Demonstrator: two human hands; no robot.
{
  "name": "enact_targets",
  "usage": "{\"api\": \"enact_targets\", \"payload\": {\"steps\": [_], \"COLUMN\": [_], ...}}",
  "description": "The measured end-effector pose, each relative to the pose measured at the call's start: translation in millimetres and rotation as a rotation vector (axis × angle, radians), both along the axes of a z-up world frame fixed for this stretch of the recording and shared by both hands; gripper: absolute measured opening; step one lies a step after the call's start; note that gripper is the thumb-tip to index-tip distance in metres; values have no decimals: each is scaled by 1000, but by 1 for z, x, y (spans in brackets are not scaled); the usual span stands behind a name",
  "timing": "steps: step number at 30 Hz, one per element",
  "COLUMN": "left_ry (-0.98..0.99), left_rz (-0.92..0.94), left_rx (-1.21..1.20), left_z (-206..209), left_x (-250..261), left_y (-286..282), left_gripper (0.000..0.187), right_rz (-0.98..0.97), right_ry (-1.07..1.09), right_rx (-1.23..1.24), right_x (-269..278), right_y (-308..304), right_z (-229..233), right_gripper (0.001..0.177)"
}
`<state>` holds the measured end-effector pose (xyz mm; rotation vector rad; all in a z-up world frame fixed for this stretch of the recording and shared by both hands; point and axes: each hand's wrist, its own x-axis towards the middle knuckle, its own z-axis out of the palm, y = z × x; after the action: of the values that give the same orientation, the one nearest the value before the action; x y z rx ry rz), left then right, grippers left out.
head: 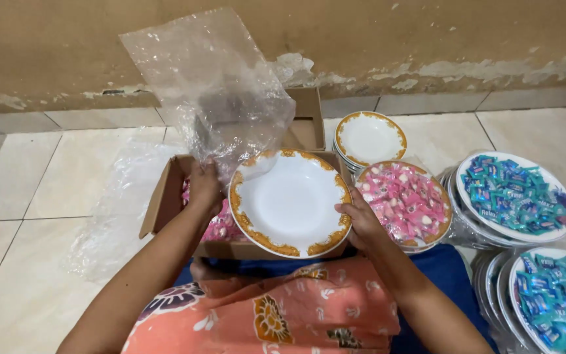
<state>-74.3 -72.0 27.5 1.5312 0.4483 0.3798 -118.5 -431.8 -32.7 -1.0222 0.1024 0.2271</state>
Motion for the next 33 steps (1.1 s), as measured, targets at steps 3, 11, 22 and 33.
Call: {"api": "enact_targets", "payload": {"steps": [3,11,22,33], "left_ry": [60,239,400,219], "left_rz": [-162,-370,-562,-269], "left_rx": [-232,-129,-200,-644], "left_z": [53,54,100,48], "left_x": [-42,-53,-48,-104], "left_y": [-16,-19,-1,-39], "left_gripper": [38,51,66,54], "right_rz": [-21,-234,-483,-603], "right_ry": [11,-3,26,65], "right_rx": [39,112,194,160], "right_x": [-23,-30,-41,-68], "right_y": [21,64,128,179], "right_z": [3,15,-4,0], "right_gripper": [62,58,61,61]}}
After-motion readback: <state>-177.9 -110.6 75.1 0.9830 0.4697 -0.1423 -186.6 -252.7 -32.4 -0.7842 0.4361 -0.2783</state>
